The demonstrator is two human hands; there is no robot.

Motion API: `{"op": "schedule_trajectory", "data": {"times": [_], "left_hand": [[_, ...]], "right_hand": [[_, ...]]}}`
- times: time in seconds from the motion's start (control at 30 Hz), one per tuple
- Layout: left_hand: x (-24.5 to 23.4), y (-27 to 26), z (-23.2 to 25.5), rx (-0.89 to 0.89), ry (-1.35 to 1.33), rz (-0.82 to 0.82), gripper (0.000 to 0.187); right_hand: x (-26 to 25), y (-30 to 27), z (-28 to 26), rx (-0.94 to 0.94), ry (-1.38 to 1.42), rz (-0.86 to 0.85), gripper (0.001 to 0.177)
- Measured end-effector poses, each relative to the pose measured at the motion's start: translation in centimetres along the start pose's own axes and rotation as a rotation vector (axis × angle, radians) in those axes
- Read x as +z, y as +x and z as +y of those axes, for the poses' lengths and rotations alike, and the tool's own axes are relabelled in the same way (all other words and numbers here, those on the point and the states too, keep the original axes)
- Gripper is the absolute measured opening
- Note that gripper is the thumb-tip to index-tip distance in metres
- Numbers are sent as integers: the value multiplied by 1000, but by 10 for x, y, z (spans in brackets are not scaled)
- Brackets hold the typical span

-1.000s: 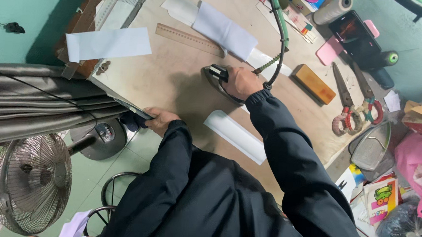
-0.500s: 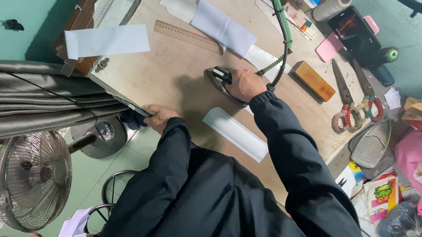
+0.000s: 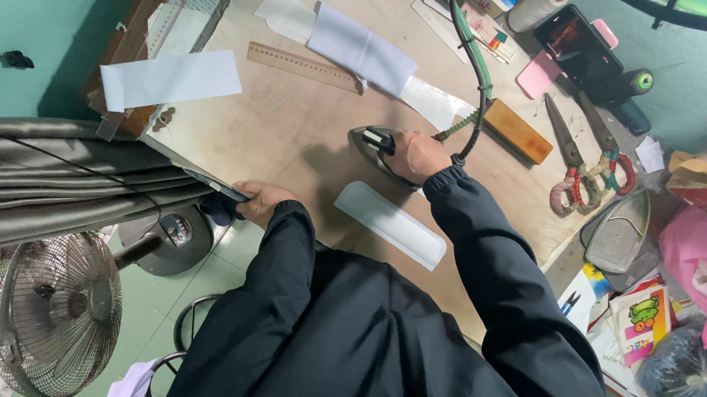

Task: The person irons two white rectangular fabric pieces on a workbench using a steam iron. They repeatedly press and smooth each piece, then flip one over to iron the other side before returning to the first.

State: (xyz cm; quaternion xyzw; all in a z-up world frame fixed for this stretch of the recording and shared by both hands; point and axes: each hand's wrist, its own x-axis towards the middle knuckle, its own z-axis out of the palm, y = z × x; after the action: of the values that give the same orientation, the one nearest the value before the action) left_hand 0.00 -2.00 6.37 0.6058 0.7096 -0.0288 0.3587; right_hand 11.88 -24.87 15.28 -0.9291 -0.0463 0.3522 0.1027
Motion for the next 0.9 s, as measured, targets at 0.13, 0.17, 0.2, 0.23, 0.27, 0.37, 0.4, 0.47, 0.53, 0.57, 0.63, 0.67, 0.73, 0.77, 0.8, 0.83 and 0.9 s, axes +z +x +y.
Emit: {"op": "schedule_trajectory", "data": {"times": [0.13, 0.17, 0.2, 0.23, 0.27, 0.37, 0.4, 0.47, 0.53, 0.57, 0.63, 0.67, 0.73, 0.77, 0.8, 0.83, 0.9], "left_hand": [[24, 27, -17, 28, 67, 16, 69], [29, 36, -20, -33, 13, 30, 71], [35, 44, -23, -92, -41, 42, 73], [33, 44, -21, -86, -39, 41, 73], [32, 44, -19, -79, -26, 53, 73], [16, 29, -3, -102, -58, 33, 71], [9, 22, 5, -137, -105, 1, 69], [24, 38, -11, -110, -46, 28, 70], [35, 50, -20, -82, 14, 54, 71], [38, 53, -22, -87, 17, 70, 70], [41, 58, -23, -88, 25, 85, 69], [43, 58, -24, -78, 20, 97, 67], [38, 54, -24, -65, 19, 108, 64], [32, 49, -22, -81, -166, 45, 65], [26, 44, -21, -100, -350, -18, 67], [25, 41, -20, -98, -346, -20, 67], [24, 37, -16, -48, -122, 9, 66]], "right_hand": [[-3, -15, 6, 18, -27, -25, 44], [-5, -21, 7, 20, -18, -32, 43], [-8, -28, 8, 24, -7, -39, 42], [-3, -27, 16, 28, -3, -36, 42], [3, -26, 23, 43, 0, -30, 38], [-1, -40, 33, 50, 13, -35, 38], [-5, -48, 34, 37, 21, -48, 42], [5, -47, 50, 54, 17, -37, 41], [12, -49, 64, 72, 13, -26, 40], [14, -51, 70, 73, 18, -27, 40], [17, -57, 81, 78, 28, -28, 41], [17, -61, 85, 85, 40, -24, 40], [20, -66, 98, 97, 56, -22, 39], [24, -67, 107, 110, 58, -37, 40], [27, -68, 116, 123, 58, -53, 42], [30, -71, 121, 127, 61, -54, 42], [33, -76, 131, 158, 76, -48, 39]]}}
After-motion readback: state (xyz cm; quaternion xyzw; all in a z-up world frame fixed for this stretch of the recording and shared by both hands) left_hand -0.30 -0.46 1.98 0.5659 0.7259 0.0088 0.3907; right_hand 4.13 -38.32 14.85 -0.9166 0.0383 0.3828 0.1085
